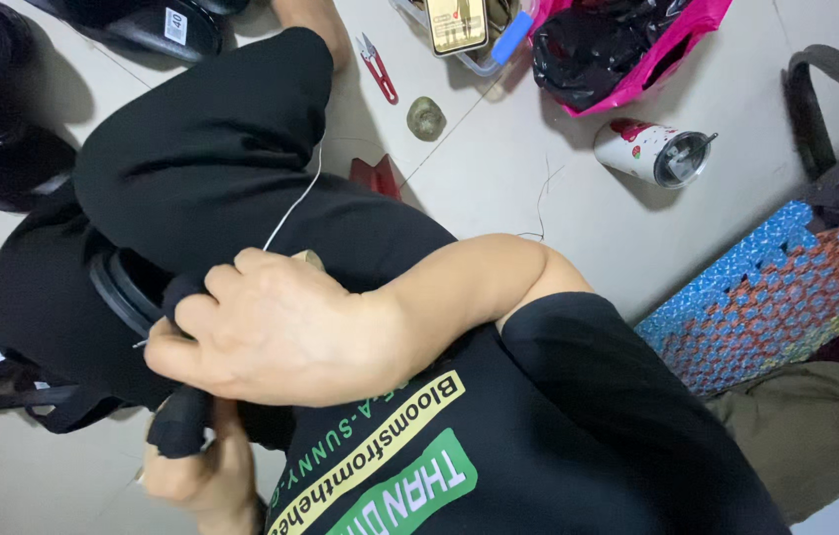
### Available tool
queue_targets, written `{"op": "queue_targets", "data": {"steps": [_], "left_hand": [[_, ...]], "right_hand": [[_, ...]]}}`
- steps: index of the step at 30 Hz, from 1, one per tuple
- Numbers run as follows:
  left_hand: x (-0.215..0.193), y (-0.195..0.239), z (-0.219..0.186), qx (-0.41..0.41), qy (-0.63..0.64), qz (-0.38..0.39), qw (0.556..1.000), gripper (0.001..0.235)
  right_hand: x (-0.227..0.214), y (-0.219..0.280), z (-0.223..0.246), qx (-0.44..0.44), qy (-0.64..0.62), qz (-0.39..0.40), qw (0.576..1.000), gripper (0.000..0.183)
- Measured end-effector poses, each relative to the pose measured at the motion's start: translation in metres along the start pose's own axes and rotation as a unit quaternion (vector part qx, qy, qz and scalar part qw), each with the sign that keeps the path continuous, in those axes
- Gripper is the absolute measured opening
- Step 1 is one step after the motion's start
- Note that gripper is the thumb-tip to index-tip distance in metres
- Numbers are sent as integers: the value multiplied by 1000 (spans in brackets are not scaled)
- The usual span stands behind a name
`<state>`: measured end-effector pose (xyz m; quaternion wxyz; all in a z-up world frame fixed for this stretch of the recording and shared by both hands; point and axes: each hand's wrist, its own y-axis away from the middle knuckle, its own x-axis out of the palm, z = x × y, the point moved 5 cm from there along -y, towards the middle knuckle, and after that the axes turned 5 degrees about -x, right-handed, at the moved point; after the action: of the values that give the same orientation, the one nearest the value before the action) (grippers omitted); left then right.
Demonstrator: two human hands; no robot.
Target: The person sits on the floor and sews a black shoe using a needle and white thread. They repeatedly push the needle through the shoe's sole and pull the thread tight to secure the stitching.
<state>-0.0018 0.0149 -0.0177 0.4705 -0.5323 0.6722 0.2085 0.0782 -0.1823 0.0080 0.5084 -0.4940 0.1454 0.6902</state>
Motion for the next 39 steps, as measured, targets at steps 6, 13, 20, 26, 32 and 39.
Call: {"op": "queue_targets", "data": {"steps": [6, 13, 20, 26, 32, 39], "left_hand": [[-23, 9, 40, -242, 78, 79, 964, 13], [8, 9, 65, -221, 651, 27, 725, 9], [18, -42, 27, -403, 370, -16, 837, 13], [3, -51, 8, -327, 404, 46, 853, 16], [20, -53, -29, -107, 74, -111, 985, 47], [2, -55, -11, -228, 301, -71, 923, 60]], "right_hand": [[-7, 3, -7, 25, 59, -97, 993, 16], [-3, 0, -21, -28, -4, 37, 999, 16], [-16, -10, -25, -83, -5, 162, 983, 17], [-21, -7, -17, -94, 78, 106, 987, 11], [-50, 7, 0, -114, 168, 213, 956, 54], [-76, 40, -40, -8, 180, 300, 937, 57]]}}
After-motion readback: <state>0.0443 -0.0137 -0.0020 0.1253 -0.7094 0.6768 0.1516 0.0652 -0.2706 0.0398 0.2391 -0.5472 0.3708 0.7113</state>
